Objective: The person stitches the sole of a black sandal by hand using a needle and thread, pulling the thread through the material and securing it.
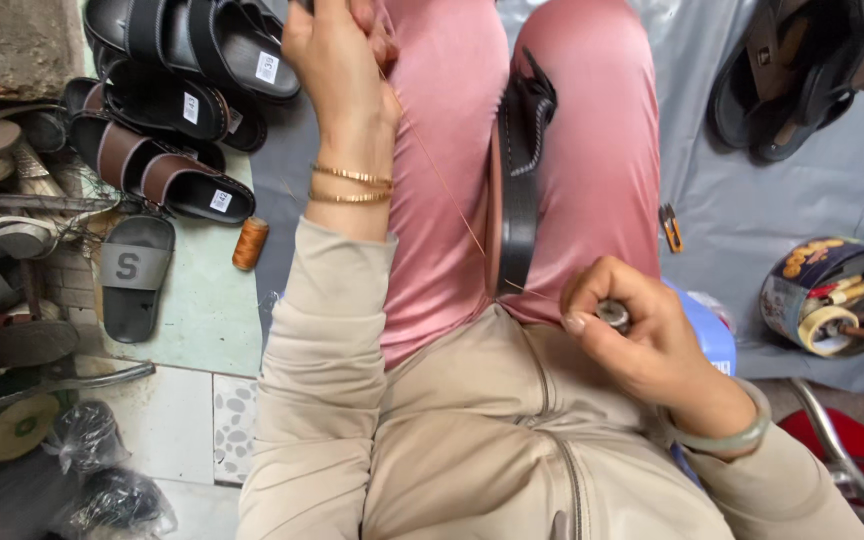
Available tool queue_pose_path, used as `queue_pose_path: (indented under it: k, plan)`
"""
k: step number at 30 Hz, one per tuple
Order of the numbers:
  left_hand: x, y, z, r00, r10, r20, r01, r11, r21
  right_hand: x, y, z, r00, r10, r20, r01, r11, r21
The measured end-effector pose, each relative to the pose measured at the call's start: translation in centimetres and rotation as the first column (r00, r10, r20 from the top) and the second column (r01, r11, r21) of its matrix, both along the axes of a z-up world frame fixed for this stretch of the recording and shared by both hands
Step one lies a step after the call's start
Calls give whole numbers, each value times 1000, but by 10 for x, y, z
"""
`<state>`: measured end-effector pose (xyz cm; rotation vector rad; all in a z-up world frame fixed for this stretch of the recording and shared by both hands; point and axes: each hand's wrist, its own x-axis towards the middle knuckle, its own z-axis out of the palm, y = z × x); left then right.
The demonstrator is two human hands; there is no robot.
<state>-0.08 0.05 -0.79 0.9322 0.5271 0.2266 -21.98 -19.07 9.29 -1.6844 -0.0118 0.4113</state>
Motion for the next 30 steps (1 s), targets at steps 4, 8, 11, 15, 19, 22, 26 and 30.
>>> queue_pose_path:
  k: [4, 8, 11, 15, 19, 22, 26, 30]
  plan:
    - [-28, 47, 19, 954, -298, -38, 290, 947, -139, 8, -29, 19, 977, -182, -115, 178, 983, -42]
    - [-59, 139, 3, 758, -339, -558, 591, -7, 807, 7, -61, 33, 975, -137, 178, 200, 890, -411]
    - [-97, 122, 26, 864, -420, -277, 258, -102, 961, 4, -67, 36, 935, 319, 154, -131, 715, -687]
    - [-145, 42, 67, 615, -765, -191, 396, 90, 914, 16, -40, 40, 772, 609, 183, -86, 385, -919]
    - [-154, 19, 70, 458, -828, -323, 407, -127, 904, 21, -36, 38, 752, 634, 183, -89, 372, -924]
    - [-153, 17, 66, 454, -828, -328, 417, -129, 900, 19, -37, 37, 747, 640, 183, -90, 369, -925]
    - [-150, 18, 67, 435, -841, -321, 419, -127, 899, 19, -41, 35, 714, 688, 131, -93, 278, -956]
    - [-150, 17, 66, 442, -837, -323, 411, -131, 902, 22, -35, 41, 674, 718, 175, -14, 249, -968]
